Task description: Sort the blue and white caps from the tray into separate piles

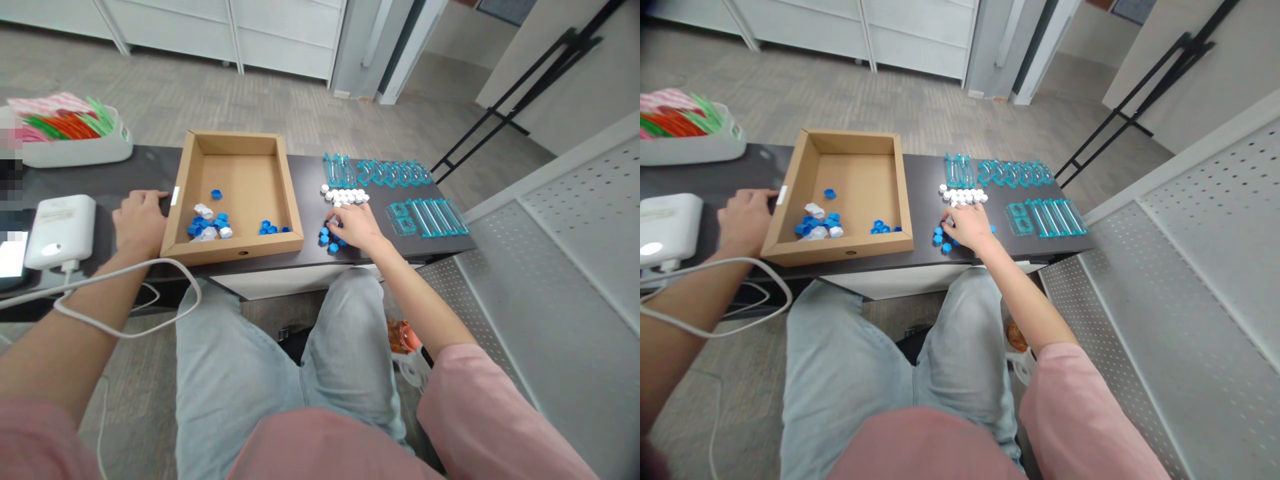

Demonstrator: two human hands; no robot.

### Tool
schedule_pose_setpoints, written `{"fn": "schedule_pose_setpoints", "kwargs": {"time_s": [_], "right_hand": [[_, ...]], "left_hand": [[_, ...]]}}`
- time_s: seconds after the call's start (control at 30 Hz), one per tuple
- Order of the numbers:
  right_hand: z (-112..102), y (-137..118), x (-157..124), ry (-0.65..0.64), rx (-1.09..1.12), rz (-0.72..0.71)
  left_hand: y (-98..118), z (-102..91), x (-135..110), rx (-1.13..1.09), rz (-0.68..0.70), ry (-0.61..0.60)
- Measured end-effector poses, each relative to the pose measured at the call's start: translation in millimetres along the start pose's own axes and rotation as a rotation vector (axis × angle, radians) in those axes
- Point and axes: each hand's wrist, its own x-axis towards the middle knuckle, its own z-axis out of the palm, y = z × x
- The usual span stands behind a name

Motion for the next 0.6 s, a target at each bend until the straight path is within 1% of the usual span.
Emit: {"fn": "schedule_pose_setpoints", "kwargs": {"time_s": [0.03, 0.1, 0.2, 0.27, 0.33, 0.4, 0.47, 0.6], "right_hand": [[0, 5, 2, 0.024, 0.039, -0.007], [1, 22, 4, 0.12, 0.17, -0.03], [2, 57, 1, 0.291, 0.374, -0.053], [5, 79, -3, 0.38, 0.466, -0.028], [10, 93, -7, 0.432, 0.555, 0.018], [16, 101, -9, 0.431, 0.643, 0.05], [22, 103, -7, 0.385, 0.705, 0.06], [31, 105, 2, 0.306, 0.752, 0.039]], "left_hand": [[0, 0.3, 0, 0.001, -0.003, 0.002], [-2, 2.1, 1, 0.003, -0.007, 0.013], [-6, 6.7, 4, 0.011, -0.012, 0.031], [-9, 10.1, 7, 0.021, -0.014, 0.046], [-13, 12.8, 10, 0.029, -0.011, 0.065], [-16, 14.1, 13, 0.027, -0.009, 0.08], [-17, 13.9, 14, 0.017, -0.015, 0.097], [-16, 11.0, 15, 0.013, -0.023, 0.119]]}}
